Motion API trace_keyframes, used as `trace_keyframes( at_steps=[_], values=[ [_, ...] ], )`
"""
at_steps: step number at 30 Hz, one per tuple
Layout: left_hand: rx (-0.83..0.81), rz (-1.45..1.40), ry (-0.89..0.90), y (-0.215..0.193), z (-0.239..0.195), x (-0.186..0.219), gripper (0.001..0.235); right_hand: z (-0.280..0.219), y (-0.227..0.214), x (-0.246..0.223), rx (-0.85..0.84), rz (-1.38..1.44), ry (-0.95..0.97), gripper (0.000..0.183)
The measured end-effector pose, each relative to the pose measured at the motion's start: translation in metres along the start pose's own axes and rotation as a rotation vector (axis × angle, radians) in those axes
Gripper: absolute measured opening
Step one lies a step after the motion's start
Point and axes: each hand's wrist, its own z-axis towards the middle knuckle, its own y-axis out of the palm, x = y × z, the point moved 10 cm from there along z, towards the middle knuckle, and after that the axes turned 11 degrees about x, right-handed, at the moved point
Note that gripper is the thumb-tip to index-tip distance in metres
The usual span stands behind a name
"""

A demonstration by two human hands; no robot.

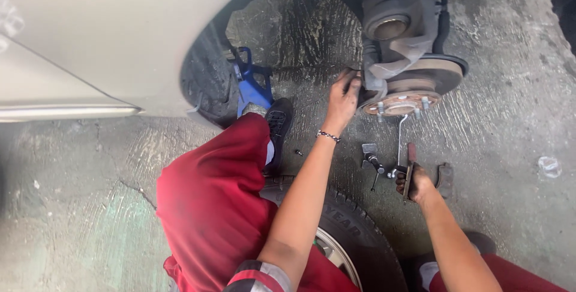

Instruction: The person sits on the ground next to a car's wheel well and works on the brake assembly. They remove the brake pads from the caliper, place them on the ground, and then reinsert them into the caliper.

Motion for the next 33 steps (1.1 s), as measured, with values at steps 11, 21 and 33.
trace_keyframes(
  at_steps=[11, 21, 33],
  values=[
    [0.058, 0.230, 0.038, -0.025, -0.008, 0.026, 0.048, 0.002, -0.005, 0.002, 0.036, 0.012, -0.018, 0.052],
    [-0.045, 0.508, 0.291, -0.014, -0.019, 0.039, 0.050, -0.005, -0.001, -0.001, 0.083, 0.005, -0.039, 0.051],
    [-0.061, 0.563, 0.217, -0.012, -0.014, 0.014, 0.046, 0.010, -0.013, 0.007, 0.077, 0.024, -0.024, 0.058]
  ],
)
